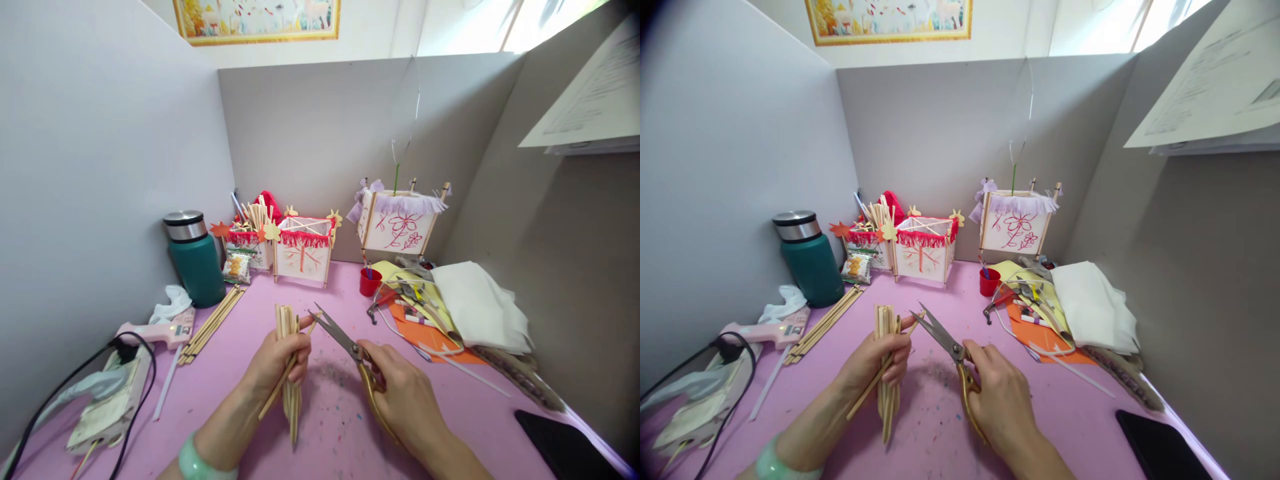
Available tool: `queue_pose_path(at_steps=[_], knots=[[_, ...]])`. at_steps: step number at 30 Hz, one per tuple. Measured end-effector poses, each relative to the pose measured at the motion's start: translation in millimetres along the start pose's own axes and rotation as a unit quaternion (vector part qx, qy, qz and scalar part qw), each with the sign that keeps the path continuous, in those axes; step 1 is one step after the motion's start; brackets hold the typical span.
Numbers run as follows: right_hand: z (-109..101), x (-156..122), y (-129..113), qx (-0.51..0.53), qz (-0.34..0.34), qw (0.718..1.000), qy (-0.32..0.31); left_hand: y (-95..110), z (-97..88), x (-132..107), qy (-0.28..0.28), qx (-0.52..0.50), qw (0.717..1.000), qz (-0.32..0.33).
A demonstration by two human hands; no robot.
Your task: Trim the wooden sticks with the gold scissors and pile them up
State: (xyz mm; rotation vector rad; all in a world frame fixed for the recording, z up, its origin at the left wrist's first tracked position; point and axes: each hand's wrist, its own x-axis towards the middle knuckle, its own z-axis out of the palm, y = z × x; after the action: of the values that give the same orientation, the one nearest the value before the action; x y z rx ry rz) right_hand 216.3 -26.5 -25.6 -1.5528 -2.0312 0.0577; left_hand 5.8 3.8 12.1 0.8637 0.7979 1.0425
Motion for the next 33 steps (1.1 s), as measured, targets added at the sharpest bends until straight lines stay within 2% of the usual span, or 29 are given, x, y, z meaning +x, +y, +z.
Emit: queue_pose_path(at_steps=[8, 18, 24, 33], knots=[[1, -1, -2, 0.046, 0.001, 0.999, -0.015, -2, -1.9, 1, -0.022, -0.024, 0.999, -0.016], [3, -5, -7, 0.012, -0.002, 1.0, 0.0, -2, -1.0, -1, -0.042, -0.063, 0.997, -0.012], [8, -9, -9, -0.039, 0.01, 0.999, 0.002, -1, -1.0, -2, -0.027, -0.074, 0.997, -0.025], [7, -7, -11, -0.081, 0.031, 0.996, -0.033, -6, -0.4, 4, 0.0, -0.056, 0.998, -0.04]])
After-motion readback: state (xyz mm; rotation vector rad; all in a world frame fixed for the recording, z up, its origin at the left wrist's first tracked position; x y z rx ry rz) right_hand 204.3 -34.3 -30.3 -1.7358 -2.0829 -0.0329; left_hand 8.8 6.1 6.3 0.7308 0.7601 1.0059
